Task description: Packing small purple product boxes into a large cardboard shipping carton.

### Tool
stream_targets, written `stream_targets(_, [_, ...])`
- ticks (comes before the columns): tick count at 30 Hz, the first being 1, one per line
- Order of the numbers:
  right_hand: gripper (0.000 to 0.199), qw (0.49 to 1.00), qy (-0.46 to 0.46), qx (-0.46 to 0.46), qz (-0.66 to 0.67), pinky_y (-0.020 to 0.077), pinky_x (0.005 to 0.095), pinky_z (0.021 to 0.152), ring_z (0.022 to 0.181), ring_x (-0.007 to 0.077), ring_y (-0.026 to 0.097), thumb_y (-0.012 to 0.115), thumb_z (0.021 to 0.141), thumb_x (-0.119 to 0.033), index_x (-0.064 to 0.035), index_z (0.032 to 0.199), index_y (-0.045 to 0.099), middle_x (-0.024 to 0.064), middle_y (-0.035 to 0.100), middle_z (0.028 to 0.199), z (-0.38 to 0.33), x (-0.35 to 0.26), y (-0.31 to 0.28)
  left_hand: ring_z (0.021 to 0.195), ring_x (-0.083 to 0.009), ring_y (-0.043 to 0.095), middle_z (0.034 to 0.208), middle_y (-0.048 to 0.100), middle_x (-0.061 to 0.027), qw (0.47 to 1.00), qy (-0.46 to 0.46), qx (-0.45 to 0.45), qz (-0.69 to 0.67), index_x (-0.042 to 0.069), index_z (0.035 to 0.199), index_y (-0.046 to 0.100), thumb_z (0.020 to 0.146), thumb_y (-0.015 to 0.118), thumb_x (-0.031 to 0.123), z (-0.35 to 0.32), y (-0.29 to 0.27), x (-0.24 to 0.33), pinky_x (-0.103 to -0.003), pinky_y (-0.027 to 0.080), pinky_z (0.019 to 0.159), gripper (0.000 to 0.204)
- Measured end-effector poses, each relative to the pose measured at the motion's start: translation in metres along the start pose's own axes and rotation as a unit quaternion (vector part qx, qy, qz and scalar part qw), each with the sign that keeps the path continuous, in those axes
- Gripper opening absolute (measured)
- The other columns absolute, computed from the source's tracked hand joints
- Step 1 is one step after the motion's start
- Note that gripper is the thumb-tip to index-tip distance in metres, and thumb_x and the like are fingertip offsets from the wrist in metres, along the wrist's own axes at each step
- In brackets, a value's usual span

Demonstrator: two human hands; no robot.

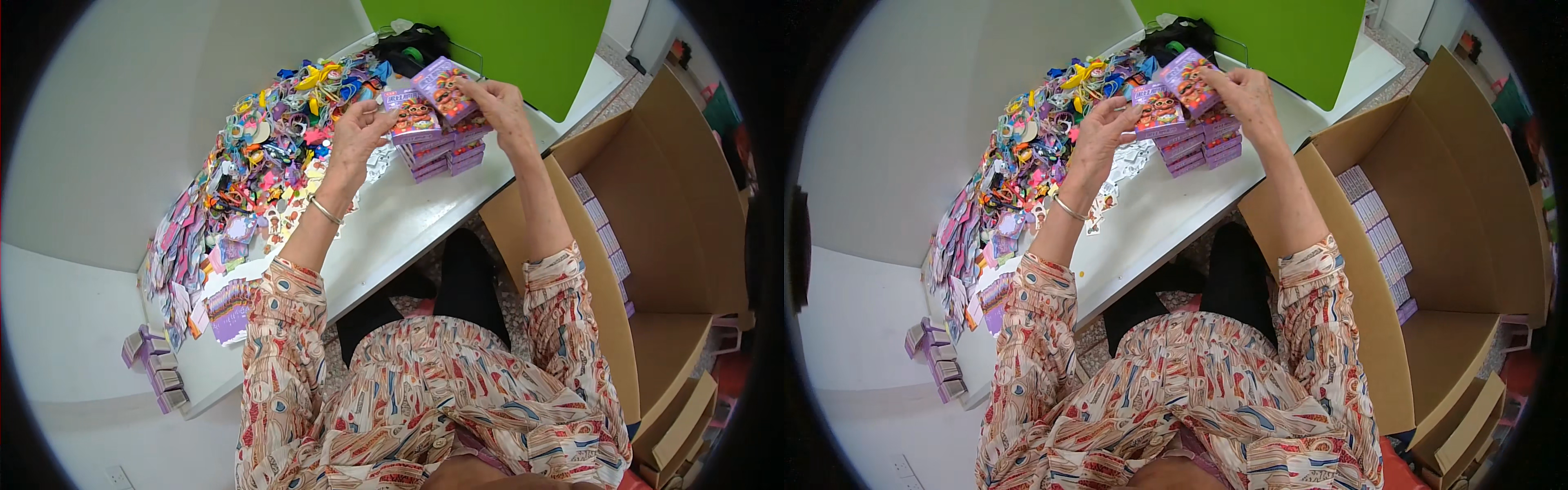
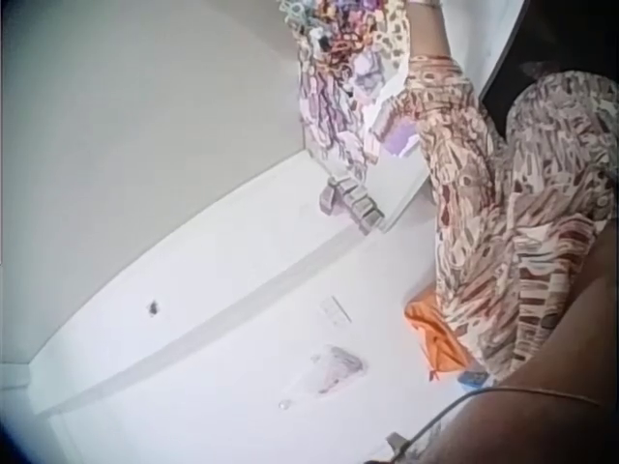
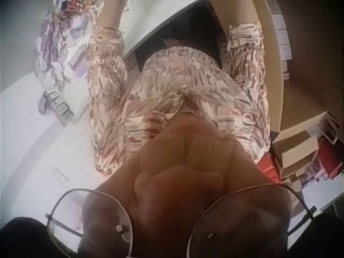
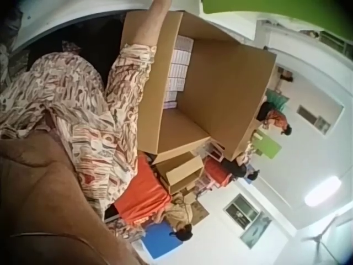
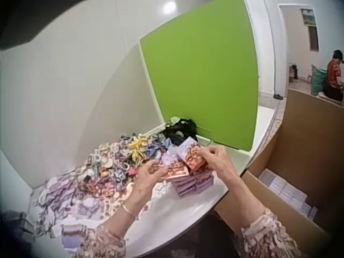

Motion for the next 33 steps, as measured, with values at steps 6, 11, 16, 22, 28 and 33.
stream_targets(6, [0.047,0.999,0.018,-0.022,-0.020,0.0367,0.0264,0.053,0.056,0.0091,0.047,0.073,0.076,-0.046,-0.0022,0.066,0.061,-0.0008,0.053,0.061,0.007,0.019,-0.012,0.078,-0.0131,0.059,0.098,0.059,-0.0095,0.999,-0.006,0.015,-0.045,-0.008,0.134,0.034,0.079,0.078,0.022,-0.004,0.017,0.001,-0.024,0.048,0.058,0.076])
stream_targets(11, [0.048,0.993,0.093,-0.075,0.017,0.0363,0.0263,0.058,0.060,0.0090,0.044,0.073,0.075,-0.049,-0.0028,0.073,0.061,-0.0001,0.053,0.067,0.000,0.030,-0.002,0.099,-0.0228,0.055,0.114,0.049,-0.0182,0.999,-0.012,0.019,0.032,-0.006,0.135,0.034,0.073,0.080,0.039,-0.003,0.016,-0.009,-0.033,0.049,0.080,0.089])
stream_targets(16, [0.064,0.998,0.029,-0.017,-0.055,0.0426,0.0293,0.071,0.080,0.0153,0.053,0.071,0.077,-0.055,0.0045,0.100,0.060,0.0075,0.059,0.087,0.005,0.030,-0.023,0.123,-0.0279,0.039,0.131,0.039,-0.0227,0.997,-0.059,0.051,-0.026,-0.004,0.140,0.027,0.070,0.075,0.059,-0.014,0.003,-0.016,-0.041,0.032,0.102,0.106])
stream_targets(22, [0.064,0.937,-0.240,0.113,-0.229,0.0445,0.0397,0.087,0.100,0.0296,0.058,0.063,0.086,-0.051,0.0073,0.112,0.057,0.0169,0.064,0.102,-0.030,-0.066,-0.020,0.132,-0.0508,0.020,0.142,0.009,-0.0373,0.955,-0.233,0.004,-0.183,-0.003,0.147,0.000,0.064,0.073,0.072,-0.026,0.014,-0.075,-0.057,0.018,0.110,0.134])
stream_targets(28, [0.038,0.873,-0.246,-0.130,-0.401,0.0395,0.0437,0.100,0.114,0.0391,0.052,0.052,0.094,-0.034,-0.0033,0.116,0.061,0.0211,0.060,0.117,-0.043,-0.069,0.057,0.134,-0.0518,0.018,0.143,0.009,-0.0371,0.920,-0.280,0.027,-0.271,-0.005,0.147,-0.004,0.064,0.072,0.073,-0.017,0.021,-0.103,-0.058,0.018,0.110,0.137])
stream_targets(33, [0.032,0.759,-0.416,-0.010,-0.502,0.0251,0.0502,0.108,0.126,0.0342,0.042,0.054,0.093,-0.031,-0.0064,0.110,0.064,0.0143,0.059,0.118,-0.074,-0.075,0.075,0.137,-0.0523,0.011,0.146,0.010,-0.0365,0.906,-0.258,-0.030,-0.333,-0.001,0.148,0.000,0.069,0.056,0.082,-0.021,0.026,-0.098,-0.064,0.014,0.109,0.128])
Point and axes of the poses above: each hand's wrist, its own z-axis towards the middle knuckle, its own y-axis out of the palm, x = y × z, the point moved 9 cm from there along z, towards the middle knuckle
